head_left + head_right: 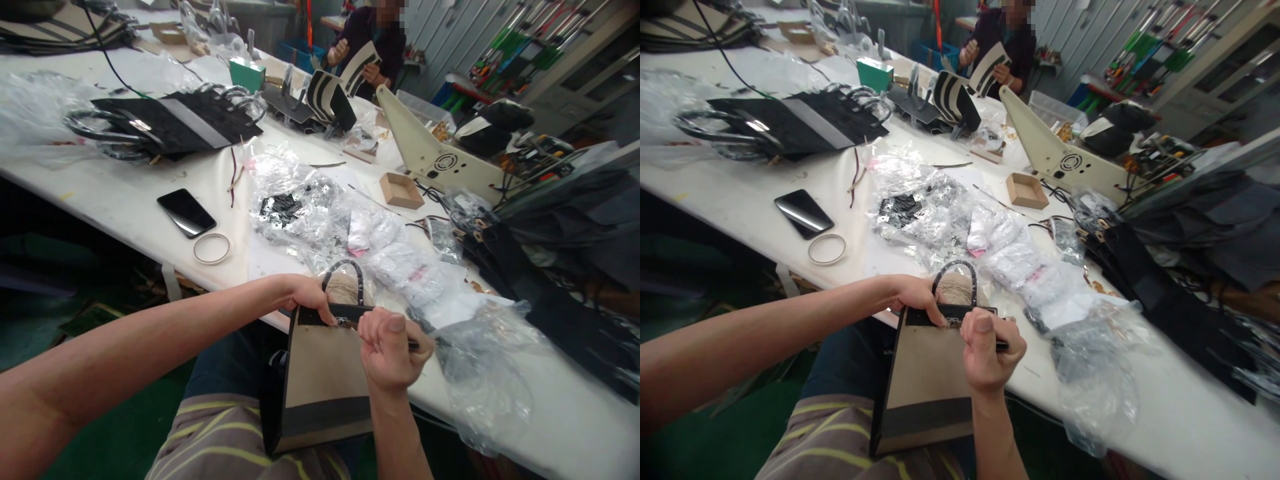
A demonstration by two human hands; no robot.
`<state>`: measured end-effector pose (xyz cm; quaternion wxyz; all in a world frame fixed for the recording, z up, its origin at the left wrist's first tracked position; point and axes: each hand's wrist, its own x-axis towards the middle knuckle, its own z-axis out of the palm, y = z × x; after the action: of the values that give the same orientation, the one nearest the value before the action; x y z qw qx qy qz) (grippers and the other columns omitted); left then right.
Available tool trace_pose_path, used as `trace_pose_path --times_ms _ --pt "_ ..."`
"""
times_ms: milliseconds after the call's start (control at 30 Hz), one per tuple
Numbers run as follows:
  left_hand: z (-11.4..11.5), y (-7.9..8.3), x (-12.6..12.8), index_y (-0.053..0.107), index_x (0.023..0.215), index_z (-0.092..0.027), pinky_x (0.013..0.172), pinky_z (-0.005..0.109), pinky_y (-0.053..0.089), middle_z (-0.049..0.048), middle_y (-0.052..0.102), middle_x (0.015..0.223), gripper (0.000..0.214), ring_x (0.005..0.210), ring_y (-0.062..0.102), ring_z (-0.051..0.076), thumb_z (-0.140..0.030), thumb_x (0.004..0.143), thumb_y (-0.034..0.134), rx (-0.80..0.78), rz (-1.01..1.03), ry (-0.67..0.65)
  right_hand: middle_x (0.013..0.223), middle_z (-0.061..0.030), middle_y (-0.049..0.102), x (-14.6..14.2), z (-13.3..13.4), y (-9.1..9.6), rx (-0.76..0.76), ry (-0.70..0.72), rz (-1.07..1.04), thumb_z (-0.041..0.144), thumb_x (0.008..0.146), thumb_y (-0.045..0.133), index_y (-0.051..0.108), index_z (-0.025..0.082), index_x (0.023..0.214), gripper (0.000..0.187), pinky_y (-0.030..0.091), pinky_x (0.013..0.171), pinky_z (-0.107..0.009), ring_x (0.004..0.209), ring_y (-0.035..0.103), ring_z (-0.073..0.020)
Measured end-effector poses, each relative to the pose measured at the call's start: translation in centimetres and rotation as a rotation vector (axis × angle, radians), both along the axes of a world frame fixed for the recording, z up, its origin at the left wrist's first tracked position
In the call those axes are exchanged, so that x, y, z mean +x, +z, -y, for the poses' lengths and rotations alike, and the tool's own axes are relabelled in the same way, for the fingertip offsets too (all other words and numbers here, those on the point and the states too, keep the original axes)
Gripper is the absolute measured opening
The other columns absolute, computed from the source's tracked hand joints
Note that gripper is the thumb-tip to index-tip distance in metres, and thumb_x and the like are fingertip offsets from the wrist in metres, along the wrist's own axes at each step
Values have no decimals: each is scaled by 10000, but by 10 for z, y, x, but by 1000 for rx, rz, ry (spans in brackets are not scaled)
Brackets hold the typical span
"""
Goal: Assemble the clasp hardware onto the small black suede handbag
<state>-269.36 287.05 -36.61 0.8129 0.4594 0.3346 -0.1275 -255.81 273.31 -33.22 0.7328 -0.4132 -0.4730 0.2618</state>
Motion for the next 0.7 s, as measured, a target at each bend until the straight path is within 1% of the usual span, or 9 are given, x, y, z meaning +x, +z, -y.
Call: trace_pose_path --times_ms 133,267,333,500,700 --pt "2 0 4 807 800 -150 584 317 663 53 803 723 287 626 758 231 -93 554 944 14 -83 28 575 67 326 -1 3 0 -36 -21 20 259 1100 661 410 202 638 529 254 518 -279 490 350 -84" --pt "4 4 5 800 763 -155 526 267 613 46 794 714 260 602 728 204 -78 549 926 -1 -82 50 563 65 313 3 0 -1 -31 7 1 271 1110 636 404 202 626 541 252 505 -277 474 325 -85" --pt "4 5 4 804 761 -160 516 267 610 44 786 702 246 593 720 204 -94 555 919 -4 -75 35 555 67 302 6 -1 0 -17 21 -13 279 1112 625 408 205 618 545 253 493 -275 464 310 -86" --pt "2 4 4 815 800 -176 525 278 610 22 778 701 298 579 715 204 -144 537 952 22 -50 22 555 65 309 8 -4 1 -7 50 -22 275 1111 623 425 208 608 545 246 485 -273 459 320 -89" --pt "0 2 3 817 794 -178 547 290 635 36 795 736 289 610 741 216 -182 545 964 1 -19 -29 550 66 298 7 -6 4 1 59 -29 265 1114 611 418 206 610 542 240 474 -264 453 310 -85"
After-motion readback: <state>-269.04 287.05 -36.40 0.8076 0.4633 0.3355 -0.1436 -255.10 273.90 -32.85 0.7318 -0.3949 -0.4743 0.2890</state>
